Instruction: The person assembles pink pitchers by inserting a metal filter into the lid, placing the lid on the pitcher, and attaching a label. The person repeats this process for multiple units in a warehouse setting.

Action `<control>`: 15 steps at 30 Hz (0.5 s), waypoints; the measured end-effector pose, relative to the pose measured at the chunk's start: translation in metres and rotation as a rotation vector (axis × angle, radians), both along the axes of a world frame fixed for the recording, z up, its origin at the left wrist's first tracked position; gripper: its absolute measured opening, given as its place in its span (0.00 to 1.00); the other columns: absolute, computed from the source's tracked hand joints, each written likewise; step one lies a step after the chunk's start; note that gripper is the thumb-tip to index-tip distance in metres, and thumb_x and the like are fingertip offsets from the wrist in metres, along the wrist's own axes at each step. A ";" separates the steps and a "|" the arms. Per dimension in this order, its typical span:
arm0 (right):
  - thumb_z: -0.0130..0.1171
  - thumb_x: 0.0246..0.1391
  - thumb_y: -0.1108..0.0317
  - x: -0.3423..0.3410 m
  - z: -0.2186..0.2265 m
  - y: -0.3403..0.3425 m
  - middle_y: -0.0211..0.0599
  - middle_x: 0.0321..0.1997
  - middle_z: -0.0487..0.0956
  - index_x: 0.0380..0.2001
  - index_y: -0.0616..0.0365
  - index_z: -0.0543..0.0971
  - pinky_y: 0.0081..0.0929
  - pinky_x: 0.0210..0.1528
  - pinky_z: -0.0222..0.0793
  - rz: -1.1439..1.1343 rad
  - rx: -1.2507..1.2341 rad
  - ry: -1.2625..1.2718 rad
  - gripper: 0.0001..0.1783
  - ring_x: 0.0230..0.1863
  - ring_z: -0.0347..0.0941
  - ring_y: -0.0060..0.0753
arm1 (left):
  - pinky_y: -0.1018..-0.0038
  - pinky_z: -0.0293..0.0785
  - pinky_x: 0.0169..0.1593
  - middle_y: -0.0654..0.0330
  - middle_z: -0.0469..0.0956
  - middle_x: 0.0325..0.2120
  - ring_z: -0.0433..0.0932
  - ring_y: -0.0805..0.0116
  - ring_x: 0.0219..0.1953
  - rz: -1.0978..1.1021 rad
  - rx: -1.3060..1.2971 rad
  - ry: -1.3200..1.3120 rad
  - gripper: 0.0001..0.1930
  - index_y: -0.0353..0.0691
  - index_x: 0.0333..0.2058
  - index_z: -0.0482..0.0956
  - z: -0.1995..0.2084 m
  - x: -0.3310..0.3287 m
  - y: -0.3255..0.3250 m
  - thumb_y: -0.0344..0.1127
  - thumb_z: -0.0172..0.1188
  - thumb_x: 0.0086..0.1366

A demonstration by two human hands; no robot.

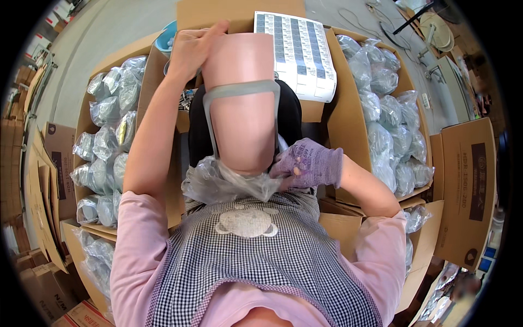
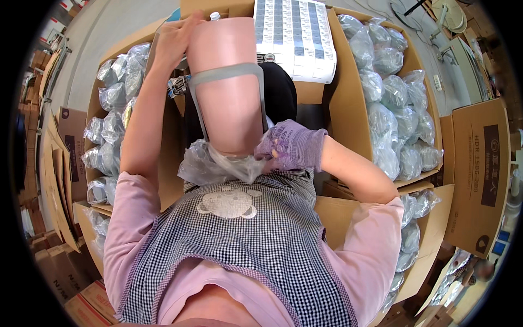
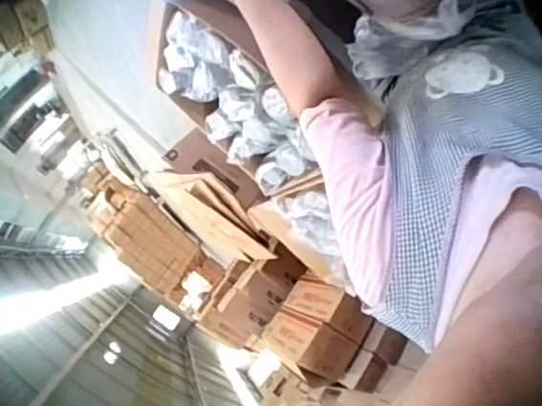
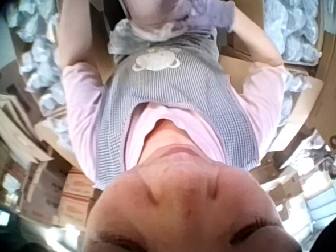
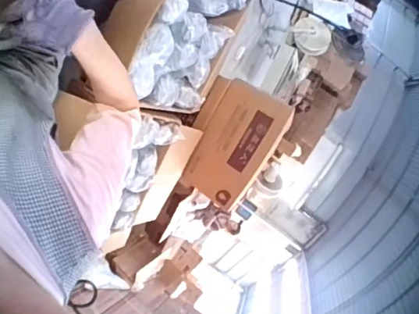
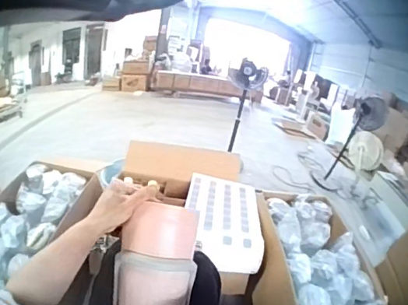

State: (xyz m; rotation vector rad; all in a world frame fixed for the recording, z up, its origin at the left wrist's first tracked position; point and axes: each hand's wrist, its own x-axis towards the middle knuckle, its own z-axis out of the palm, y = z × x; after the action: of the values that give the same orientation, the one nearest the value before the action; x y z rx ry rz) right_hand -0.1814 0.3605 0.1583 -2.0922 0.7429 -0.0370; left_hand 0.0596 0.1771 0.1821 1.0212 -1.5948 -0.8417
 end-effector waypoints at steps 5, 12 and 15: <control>0.65 0.53 0.68 0.010 0.038 -0.034 0.26 0.26 0.79 0.37 0.58 0.82 0.15 0.31 0.69 -0.961 0.186 -0.590 0.09 0.27 0.73 0.16 | 0.80 0.64 0.21 0.66 0.76 0.16 0.70 0.83 0.20 -0.079 -0.170 -0.283 0.23 0.30 0.34 0.85 0.024 -0.005 0.006 0.50 0.61 0.65; 0.69 0.41 0.52 0.031 0.045 0.005 0.45 0.43 0.77 0.52 0.57 0.75 0.33 0.44 0.73 -0.209 -0.838 -0.004 0.34 0.42 0.76 0.43 | 0.75 0.60 0.18 0.65 0.67 0.07 0.62 0.80 0.14 -0.005 -0.119 -0.205 0.30 0.33 0.11 0.76 0.006 -0.028 -0.006 0.56 0.69 0.55; 0.64 0.46 0.56 0.068 0.002 0.019 0.43 0.43 0.76 0.48 0.58 0.75 0.32 0.43 0.72 0.031 -0.940 0.211 0.27 0.44 0.74 0.42 | 0.74 0.60 0.19 0.63 0.65 0.06 0.60 0.76 0.12 -0.005 -0.179 -0.237 0.33 0.34 0.07 0.72 0.011 -0.049 -0.001 0.58 0.71 0.52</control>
State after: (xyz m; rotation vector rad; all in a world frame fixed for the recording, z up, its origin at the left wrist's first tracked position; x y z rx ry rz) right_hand -0.1131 0.3798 0.1602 -3.0343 0.9253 -0.1797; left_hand 0.0108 0.1763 0.1933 1.0162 -1.8369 -0.5846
